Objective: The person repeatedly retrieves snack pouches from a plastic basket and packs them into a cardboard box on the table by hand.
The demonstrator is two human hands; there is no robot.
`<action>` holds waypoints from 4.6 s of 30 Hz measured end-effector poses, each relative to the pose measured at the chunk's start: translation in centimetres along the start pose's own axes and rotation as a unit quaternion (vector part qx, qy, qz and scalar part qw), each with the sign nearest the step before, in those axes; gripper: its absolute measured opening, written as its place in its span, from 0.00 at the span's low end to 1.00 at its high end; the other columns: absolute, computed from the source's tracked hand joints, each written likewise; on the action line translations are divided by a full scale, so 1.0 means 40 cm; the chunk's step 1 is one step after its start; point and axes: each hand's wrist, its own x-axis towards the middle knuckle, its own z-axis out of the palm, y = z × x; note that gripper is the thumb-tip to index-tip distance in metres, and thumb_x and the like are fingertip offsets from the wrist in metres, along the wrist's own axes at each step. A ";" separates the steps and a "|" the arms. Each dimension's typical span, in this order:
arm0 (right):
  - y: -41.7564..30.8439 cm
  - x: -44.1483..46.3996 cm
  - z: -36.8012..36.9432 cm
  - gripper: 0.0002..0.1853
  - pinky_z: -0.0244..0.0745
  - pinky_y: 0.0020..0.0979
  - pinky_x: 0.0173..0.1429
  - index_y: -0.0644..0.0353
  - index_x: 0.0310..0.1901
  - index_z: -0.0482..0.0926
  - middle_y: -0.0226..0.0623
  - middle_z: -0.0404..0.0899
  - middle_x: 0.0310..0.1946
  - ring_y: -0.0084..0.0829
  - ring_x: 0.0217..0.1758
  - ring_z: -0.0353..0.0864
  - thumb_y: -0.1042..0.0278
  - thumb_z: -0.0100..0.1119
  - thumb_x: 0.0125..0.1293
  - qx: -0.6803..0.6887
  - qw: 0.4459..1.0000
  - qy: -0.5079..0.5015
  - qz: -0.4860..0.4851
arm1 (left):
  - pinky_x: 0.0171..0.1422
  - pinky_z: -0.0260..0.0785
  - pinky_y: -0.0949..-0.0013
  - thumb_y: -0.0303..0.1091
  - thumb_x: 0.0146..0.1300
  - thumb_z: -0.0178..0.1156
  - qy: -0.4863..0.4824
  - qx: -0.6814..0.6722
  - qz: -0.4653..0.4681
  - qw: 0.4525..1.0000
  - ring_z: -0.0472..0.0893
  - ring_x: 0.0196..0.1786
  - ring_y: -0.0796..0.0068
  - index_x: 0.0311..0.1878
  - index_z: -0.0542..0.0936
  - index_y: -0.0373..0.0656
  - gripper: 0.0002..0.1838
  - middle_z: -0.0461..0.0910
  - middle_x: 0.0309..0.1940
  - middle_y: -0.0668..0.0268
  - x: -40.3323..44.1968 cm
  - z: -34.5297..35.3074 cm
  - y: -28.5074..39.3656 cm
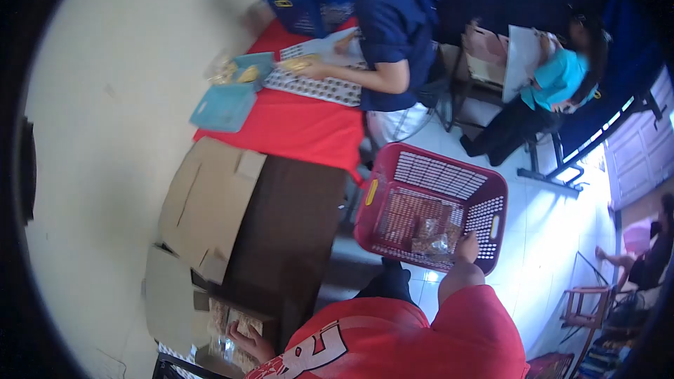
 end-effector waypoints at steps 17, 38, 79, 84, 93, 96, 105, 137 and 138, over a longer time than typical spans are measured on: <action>0.211 0.218 0.527 0.35 0.69 0.51 0.58 0.50 0.63 0.60 0.41 0.63 0.62 0.43 0.67 0.62 0.56 0.62 0.55 -0.156 0.951 -0.268 -0.014 | 0.55 0.58 0.50 0.22 0.49 0.58 -0.332 0.111 0.260 0.900 0.67 0.50 0.51 0.47 0.72 0.45 0.20 0.67 0.47 0.54 -0.126 0.444 0.423; -0.525 -0.212 -0.329 0.20 0.73 0.44 0.45 0.55 0.49 0.69 0.47 0.81 0.37 0.49 0.43 0.81 0.66 0.62 0.55 -0.089 0.666 -0.404 -0.621 | 0.58 0.65 0.64 0.29 0.55 0.66 -0.341 -0.200 -0.024 0.918 0.75 0.54 0.65 0.53 0.72 0.39 0.22 0.75 0.50 0.60 -0.232 0.091 0.340; -0.708 -1.425 -0.172 0.21 0.62 0.33 0.62 0.65 0.58 0.55 0.44 0.67 0.54 0.30 0.58 0.67 0.64 0.46 0.71 0.195 0.300 -0.808 -0.469 | 0.70 0.53 0.64 0.39 0.70 0.50 0.187 -0.464 -0.288 0.817 0.63 0.65 0.65 0.66 0.54 0.34 0.29 0.61 0.61 0.52 -0.075 -0.249 -0.100; -0.693 -1.447 -0.127 0.21 0.66 0.35 0.58 0.65 0.57 0.56 0.47 0.70 0.50 0.34 0.54 0.71 0.60 0.45 0.72 0.216 0.350 -0.746 -0.523 | 0.55 0.68 0.66 0.40 0.70 0.52 0.218 -0.333 -0.276 0.875 0.76 0.50 0.64 0.59 0.61 0.33 0.23 0.75 0.46 0.55 -0.025 -0.238 -0.083; -0.700 -1.462 -0.076 0.20 0.66 0.35 0.55 0.66 0.53 0.58 0.46 0.69 0.44 0.34 0.48 0.72 0.56 0.46 0.72 0.309 0.380 -0.635 -0.598 | 0.31 0.65 0.61 0.41 0.69 0.52 0.243 -0.233 -0.245 0.909 0.73 0.26 0.62 0.35 0.66 0.38 0.15 0.72 0.24 0.54 -0.004 -0.188 -0.156; -0.701 -1.455 -0.065 0.20 0.64 0.33 0.56 0.65 0.52 0.59 0.43 0.68 0.43 0.32 0.47 0.69 0.55 0.46 0.72 0.331 0.369 -0.647 -0.580 | 0.31 0.65 0.62 0.41 0.70 0.50 0.249 -0.227 -0.227 0.914 0.71 0.25 0.63 0.35 0.67 0.39 0.15 0.71 0.23 0.56 -0.013 -0.164 -0.174; -0.713 -1.467 -0.048 0.20 0.66 0.34 0.52 0.65 0.49 0.62 0.43 0.69 0.40 0.33 0.44 0.70 0.55 0.49 0.71 0.289 0.377 -0.665 -0.576 | 0.30 0.65 0.59 0.39 0.71 0.48 0.292 -0.175 -0.219 0.914 0.74 0.25 0.50 0.34 0.69 0.37 0.14 0.73 0.22 0.52 -0.003 -0.178 -0.151; -0.716 -1.422 -0.036 0.41 0.60 0.34 0.67 0.69 0.67 0.40 0.48 0.64 0.60 0.35 0.63 0.65 0.65 0.59 0.65 0.065 0.288 -0.804 -0.516 | 0.31 0.66 0.57 0.39 0.71 0.48 0.223 -0.172 -0.311 0.908 0.76 0.28 0.47 0.37 0.70 0.37 0.14 0.75 0.23 0.50 -0.058 -0.208 -0.153; -0.715 -1.419 -0.024 0.43 0.60 0.34 0.67 0.70 0.68 0.38 0.49 0.62 0.61 0.34 0.64 0.64 0.66 0.58 0.65 0.066 0.280 -0.799 -0.528 | 0.31 0.66 0.57 0.39 0.71 0.48 0.225 -0.173 -0.311 0.907 0.76 0.28 0.47 0.37 0.70 0.37 0.14 0.75 0.23 0.50 -0.063 -0.201 -0.158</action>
